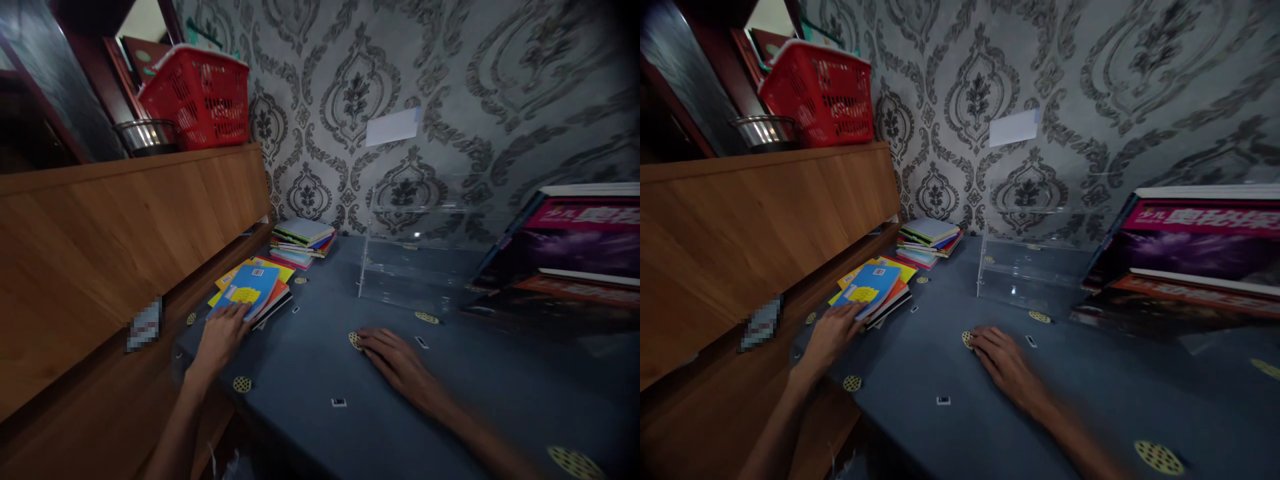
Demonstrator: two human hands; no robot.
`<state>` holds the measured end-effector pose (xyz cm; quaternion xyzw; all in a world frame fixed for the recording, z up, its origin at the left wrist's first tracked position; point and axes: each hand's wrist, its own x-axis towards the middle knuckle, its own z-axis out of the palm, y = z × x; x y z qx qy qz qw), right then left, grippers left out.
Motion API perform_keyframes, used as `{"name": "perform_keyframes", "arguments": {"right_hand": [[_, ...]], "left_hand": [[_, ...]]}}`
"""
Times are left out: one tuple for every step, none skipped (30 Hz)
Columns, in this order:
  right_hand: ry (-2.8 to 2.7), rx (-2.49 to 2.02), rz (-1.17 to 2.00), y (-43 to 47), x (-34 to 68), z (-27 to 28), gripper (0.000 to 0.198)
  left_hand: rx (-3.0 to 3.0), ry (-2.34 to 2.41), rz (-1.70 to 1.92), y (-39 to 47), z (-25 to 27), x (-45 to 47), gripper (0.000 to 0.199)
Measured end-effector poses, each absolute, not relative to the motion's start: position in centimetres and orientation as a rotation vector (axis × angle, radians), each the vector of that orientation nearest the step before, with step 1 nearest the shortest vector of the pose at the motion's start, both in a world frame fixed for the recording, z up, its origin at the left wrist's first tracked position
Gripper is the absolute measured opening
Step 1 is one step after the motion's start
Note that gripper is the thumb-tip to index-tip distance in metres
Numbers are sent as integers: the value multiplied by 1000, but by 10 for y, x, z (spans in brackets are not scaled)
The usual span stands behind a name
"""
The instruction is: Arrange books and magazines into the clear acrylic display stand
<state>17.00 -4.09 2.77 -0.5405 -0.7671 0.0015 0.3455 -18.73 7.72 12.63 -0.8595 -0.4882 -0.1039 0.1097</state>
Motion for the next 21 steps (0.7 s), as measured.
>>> {"name": "perform_keyframes", "arguments": {"right_hand": [[-1992, -1403, -1, -40, 170, 27, 30], [-1994, -1403, -8, -40, 170, 27, 31], [-1997, -1405, -14, -40, 169, 28, 32], [-2000, -1409, -17, -41, 168, 29, 33], [-2006, -1418, -13, -42, 167, 32, 34], [-2013, -1432, -3, -43, 165, 35, 34], [-2020, -1446, 9, -44, 163, 38, 34], [-2024, -1461, 20, -46, 160, 42, 34], [-2026, -1476, 34, -47, 158, 45, 34], [-2025, -1489, 51, -48, 154, 47, 34], [-2019, -1499, 73, -48, 151, 48, 35], [-2012, -1506, 103, -48, 147, 49, 36], [-2005, -1507, 143, -47, 142, 49, 38], [-1999, -1499, 192, -45, 137, 49, 41], [-1990, -1483, 245, -43, 130, 48, 44], [-1976, -1464, 302, -41, 124, 47, 48], [-1957, -1443, 362, -38, 117, 47, 53], [-1933, -1422, 418, -36, 110, 47, 57], [-1906, -1402, 468, -33, 104, 47, 61], [-1883, -1380, 513, -31, 98, 47, 65], [-1865, -1353, 552, -29, 94, 48, 68]], "left_hand": [[-2509, -1438, -326, 73, 124, -180, 38], [-2498, -1434, -350, 68, 120, -173, 37], [-2492, -1415, -383, 64, 115, -166, 36], [-2483, -1386, -430, 60, 110, -160, 35], [-2472, -1343, -490, 56, 105, -154, 34], [-2457, -1293, -552, 52, 99, -148, 32], [-2439, -1245, -612, 49, 94, -144, 31], [-2420, -1203, -663, 45, 90, -140, 29], [-2409, -1171, -697, 42, 87, -136, 29], [-2404, -1149, -715, 39, 85, -133, 28], [-2404, -1137, -721, 37, 85, -130, 29], [-2404, -1134, -721, 34, 85, -128, 29], [-2405, -1136, -718, 32, 87, -125, 29], [-2406, -1141, -713, 30, 89, -124, 29], [-2408, -1149, -707, 28, 91, -122, 29], [-2411, -1156, -701, 26, 92, -120, 29], [-2415, -1162, -695, 23, 94, -118, 28], [-2417, -1164, -692, 19, 95, -116, 28], [-2420, -1157, -692, 15, 95, -113, 27], [-2426, -1140, -693, 11, 95, -110, 27], [-2436, -1115, -695, 6, 94, -107, 28]]}}
